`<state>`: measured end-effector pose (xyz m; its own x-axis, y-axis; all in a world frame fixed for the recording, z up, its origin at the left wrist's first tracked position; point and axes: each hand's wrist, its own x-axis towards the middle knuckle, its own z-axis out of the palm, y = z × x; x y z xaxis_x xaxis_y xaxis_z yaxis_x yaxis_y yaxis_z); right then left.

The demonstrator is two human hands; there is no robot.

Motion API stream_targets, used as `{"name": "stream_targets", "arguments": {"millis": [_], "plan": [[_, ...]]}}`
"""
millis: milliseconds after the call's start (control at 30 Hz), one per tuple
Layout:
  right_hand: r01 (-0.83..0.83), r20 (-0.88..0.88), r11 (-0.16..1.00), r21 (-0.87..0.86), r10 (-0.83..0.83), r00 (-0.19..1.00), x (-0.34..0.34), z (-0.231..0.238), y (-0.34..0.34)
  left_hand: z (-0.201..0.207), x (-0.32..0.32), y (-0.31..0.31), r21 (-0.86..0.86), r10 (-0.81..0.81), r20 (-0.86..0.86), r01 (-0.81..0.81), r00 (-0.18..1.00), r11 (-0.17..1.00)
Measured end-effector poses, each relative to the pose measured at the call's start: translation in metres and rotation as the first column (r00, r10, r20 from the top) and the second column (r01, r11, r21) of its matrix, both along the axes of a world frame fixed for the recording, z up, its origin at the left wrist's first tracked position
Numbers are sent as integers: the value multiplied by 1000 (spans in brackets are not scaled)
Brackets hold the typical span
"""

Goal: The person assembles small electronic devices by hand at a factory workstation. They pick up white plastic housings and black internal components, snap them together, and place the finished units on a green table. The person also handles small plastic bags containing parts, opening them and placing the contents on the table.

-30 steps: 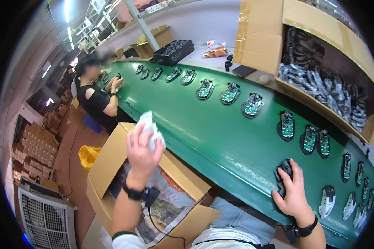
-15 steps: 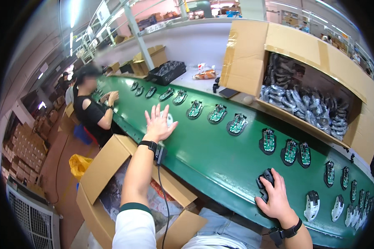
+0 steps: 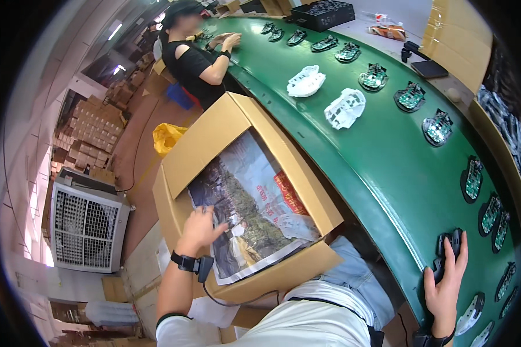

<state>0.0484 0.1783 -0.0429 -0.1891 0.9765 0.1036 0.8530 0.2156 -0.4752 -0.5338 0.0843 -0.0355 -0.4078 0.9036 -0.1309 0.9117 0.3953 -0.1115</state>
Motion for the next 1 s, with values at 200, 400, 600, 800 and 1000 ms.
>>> {"name": "stream_targets", "arguments": {"millis": [200,400,600,800,1000], "plan": [[8,-5,1000,1,-8,1000,-2,3,3,-53,-25,-14,-238,264,-24,-262,964,935],[22,-10,1000,1,-22,1000,-6,5,7,-21,13,20,293,-112,-113,141,987,946],[-6,2,998,59,6,1000,-3,4,8,-38,116,68,305,-768,163,709,619,636],[-4,-14,998,60,5,1000,-4,8,9,-57,112,83,202,-783,131,757,608,621],[44,116,994,96,-55,992,-9,1,7,-5,84,75,381,-618,156,530,770,757]]}}
